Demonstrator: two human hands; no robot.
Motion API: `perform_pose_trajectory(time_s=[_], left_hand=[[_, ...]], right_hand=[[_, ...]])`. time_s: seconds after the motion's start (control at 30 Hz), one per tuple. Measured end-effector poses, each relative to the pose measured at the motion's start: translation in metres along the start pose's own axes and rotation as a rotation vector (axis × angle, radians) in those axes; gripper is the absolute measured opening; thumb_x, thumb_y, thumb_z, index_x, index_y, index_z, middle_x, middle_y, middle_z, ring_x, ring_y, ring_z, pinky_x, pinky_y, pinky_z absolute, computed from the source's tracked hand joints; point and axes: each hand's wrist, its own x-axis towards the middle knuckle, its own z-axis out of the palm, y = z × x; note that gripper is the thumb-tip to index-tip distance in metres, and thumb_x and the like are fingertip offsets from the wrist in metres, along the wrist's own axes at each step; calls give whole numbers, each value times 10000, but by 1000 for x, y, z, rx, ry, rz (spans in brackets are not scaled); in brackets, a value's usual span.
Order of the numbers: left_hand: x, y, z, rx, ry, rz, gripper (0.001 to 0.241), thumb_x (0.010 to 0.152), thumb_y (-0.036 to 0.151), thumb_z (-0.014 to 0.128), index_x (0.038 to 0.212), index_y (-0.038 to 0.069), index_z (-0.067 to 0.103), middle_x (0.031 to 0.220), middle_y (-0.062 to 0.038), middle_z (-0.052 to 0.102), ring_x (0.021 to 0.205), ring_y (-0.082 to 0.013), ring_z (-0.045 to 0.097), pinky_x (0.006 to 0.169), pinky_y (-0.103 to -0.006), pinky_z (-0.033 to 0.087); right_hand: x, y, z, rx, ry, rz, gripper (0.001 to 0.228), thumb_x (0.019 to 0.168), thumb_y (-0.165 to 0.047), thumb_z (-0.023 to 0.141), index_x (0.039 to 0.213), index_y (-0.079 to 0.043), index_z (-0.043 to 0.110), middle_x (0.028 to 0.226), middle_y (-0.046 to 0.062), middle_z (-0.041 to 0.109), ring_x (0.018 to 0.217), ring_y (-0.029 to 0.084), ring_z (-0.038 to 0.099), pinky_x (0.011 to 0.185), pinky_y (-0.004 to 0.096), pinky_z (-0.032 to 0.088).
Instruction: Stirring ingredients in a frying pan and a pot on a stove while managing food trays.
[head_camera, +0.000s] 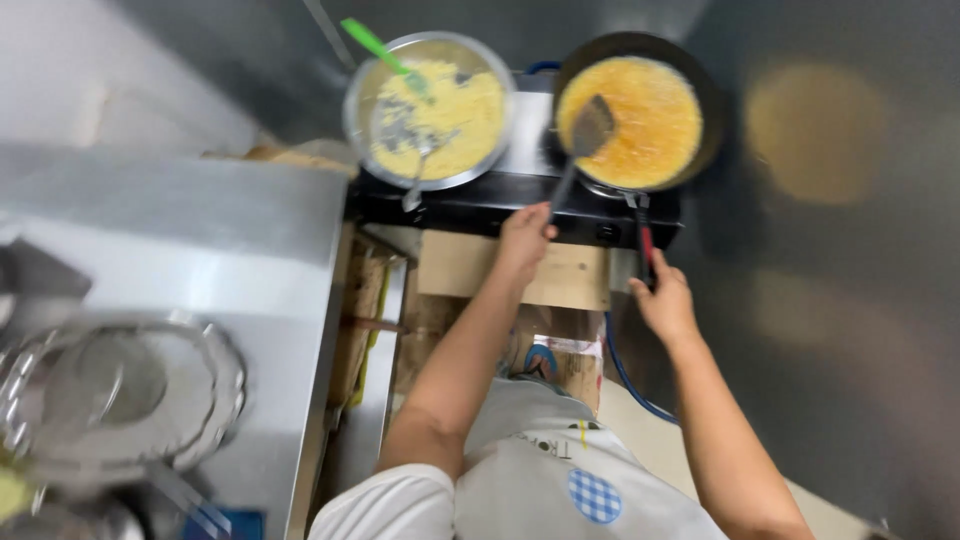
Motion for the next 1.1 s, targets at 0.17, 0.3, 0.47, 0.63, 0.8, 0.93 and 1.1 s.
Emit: perform_pose_trajectory(time_s=[0.17,0.3,0.47,0.63,0.8,0.93,1.1], left_hand=[[-46,32,-40,-315,-6,-106,272,1135,360,528,1271,142,616,676,-50,592,446,-71,498,352,-136,364],[-117,73,-123,-493,97,39,302,1126,333,554,1326,120,631,679,-95,558,449,-76,418,387,-157,278],[-227,108,-238,-376,426,250,268,1109,328,544,1249,136,670,697,-67,658,479,-79,514,385,-167,323],[-308,61,-337,-567,951,326,270,1059,327,609,1249,140,570,754,-109,599,516,-61,496,386,-150,219],[-362,50,-356,-557,1126,244,176,1144,328,503,1102,166,557,726,-60,661,418,-62,404,377,-195,260],[-366,10,-398,-131,1240,202,276,1132,343,548,950,141,595,750,-49,676,468,-88,509,400,-228,406],[-376,13,-410,1123,1286,188,602,999,245,713,1495,-60,558,1341,-358,516,1204,-548,525,1059,-581,435]], right_hand=[[8,-1,-11,-20,-65,-57,743,998,-318,748,1641,-54,489,1426,386,579,1343,550,554,1106,622,475],[9,13,0,303,-95,-56,764,1011,-185,738,1669,-27,383,1562,278,511,1339,358,541,977,482,516],[17,37,6,514,-85,-37,754,1035,-119,719,1681,-30,340,1531,161,546,1160,208,583,818,386,565],[21,55,10,543,-73,-33,777,1044,-158,726,1706,-67,329,1391,144,607,1054,165,585,763,341,543],[17,44,3,540,-34,-9,797,1014,-155,720,1673,-22,292,1542,166,549,1280,207,577,984,365,487],[1,27,-12,262,195,-132,760,990,-246,783,1621,21,454,1476,218,430,1262,311,581,917,370,507],[-25,-15,-34,291,407,-364,600,1007,-61,746,1561,46,542,1495,239,431,1358,328,513,1059,406,463]])
